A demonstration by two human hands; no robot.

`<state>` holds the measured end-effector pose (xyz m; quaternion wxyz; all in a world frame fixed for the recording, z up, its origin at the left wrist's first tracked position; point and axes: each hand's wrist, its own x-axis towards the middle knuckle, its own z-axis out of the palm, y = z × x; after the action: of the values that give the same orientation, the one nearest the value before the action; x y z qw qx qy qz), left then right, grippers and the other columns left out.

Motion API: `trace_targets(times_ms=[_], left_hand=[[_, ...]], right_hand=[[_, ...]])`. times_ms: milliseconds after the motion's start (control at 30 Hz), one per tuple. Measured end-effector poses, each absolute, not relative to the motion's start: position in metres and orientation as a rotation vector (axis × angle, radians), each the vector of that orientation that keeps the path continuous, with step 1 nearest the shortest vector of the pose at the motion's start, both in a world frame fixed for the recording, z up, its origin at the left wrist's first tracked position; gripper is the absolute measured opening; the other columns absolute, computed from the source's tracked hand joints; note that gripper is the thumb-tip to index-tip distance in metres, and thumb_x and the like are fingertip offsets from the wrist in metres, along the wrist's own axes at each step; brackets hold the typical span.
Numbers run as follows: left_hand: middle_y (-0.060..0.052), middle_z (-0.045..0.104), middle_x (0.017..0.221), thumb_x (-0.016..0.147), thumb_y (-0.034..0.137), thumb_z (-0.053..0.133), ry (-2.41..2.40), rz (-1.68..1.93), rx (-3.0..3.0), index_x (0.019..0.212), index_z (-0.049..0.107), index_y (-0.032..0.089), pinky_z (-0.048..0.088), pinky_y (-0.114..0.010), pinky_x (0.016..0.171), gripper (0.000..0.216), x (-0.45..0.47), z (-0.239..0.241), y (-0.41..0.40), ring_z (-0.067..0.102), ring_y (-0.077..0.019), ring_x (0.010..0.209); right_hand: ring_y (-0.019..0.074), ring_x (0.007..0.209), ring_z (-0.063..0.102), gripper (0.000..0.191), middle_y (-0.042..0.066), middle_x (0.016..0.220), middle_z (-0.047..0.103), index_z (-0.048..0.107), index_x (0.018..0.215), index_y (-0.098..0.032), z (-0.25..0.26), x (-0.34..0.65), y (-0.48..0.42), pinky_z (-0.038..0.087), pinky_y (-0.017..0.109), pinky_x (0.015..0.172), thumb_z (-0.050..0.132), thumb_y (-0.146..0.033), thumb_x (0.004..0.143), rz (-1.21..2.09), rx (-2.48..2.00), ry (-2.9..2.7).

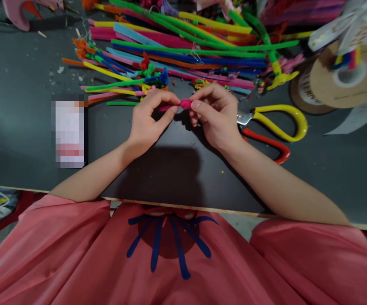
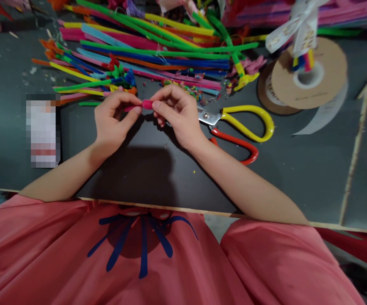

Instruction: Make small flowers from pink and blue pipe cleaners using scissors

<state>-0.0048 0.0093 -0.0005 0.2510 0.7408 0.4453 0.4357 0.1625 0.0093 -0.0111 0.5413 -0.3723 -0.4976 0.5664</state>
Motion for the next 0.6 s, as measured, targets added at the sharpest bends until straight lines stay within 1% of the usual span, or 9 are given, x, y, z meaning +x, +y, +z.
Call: trace_targets(times_ms=[133,200,333,467,600], left_hand=[[0.002,0.065,0.084,0.088,0.034,0.050,1.205,1.183,2.095,0.085,0.060,0.024,0.053,-0.033,0.089,0.015,-0.0045,0.0014,0.0105,0.063,-0.0097,0.082],[0.002,0.064,0.083,0.089,0.035,0.049,1.207,1.159,2.115,0.085,0.059,0.024,0.052,-0.035,0.091,0.016,-0.0048,0.0019,0.0109,0.062,-0.0100,0.080],[0.001,0.064,0.081,0.089,0.037,0.048,1.226,1.126,2.112,0.083,0.058,0.023,0.052,-0.035,0.088,0.018,-0.0055,0.0007,0.0113,0.061,-0.0104,0.078],[0.001,0.063,0.084,0.089,0.040,0.047,1.227,1.143,2.083,0.086,0.057,0.024,0.054,-0.034,0.085,0.020,-0.0052,-0.0022,0.0116,0.063,-0.0107,0.082],[0.001,0.062,0.091,0.086,0.050,0.048,1.207,1.181,2.013,0.096,0.054,0.026,0.057,-0.030,0.078,0.027,-0.0036,-0.0037,0.0121,0.065,-0.0107,0.086]], right_hand=[[0.0011,0.045,0.048,0.018,-0.009,0.059,0.055,0.061,0.080,-0.023,-0.0109,0.1628,0.0095,0.043,0.016,0.043,0.068,-0.039,0.077,1.324,-0.898,-1.195],[0.0014,0.045,0.048,0.019,-0.009,0.059,0.055,0.061,0.079,-0.023,-0.0107,0.1630,0.0095,0.042,0.016,0.042,0.068,-0.041,0.076,1.312,-0.926,-1.206],[0.0016,0.047,0.048,0.020,-0.008,0.059,0.054,0.061,0.079,-0.022,-0.0091,0.1634,0.0093,0.041,0.016,0.043,0.067,-0.041,0.077,1.307,-0.933,-1.229],[0.0024,0.051,0.049,0.019,-0.007,0.064,0.054,0.060,0.082,-0.022,-0.0076,0.1631,0.0086,0.043,0.017,0.046,0.065,-0.041,0.079,1.294,-0.929,-1.261],[0.0038,0.057,0.050,0.023,-0.006,0.071,0.055,0.059,0.086,-0.022,-0.0097,0.1621,0.0083,0.046,0.019,0.049,0.063,-0.044,0.079,1.248,-0.902,-1.306]])
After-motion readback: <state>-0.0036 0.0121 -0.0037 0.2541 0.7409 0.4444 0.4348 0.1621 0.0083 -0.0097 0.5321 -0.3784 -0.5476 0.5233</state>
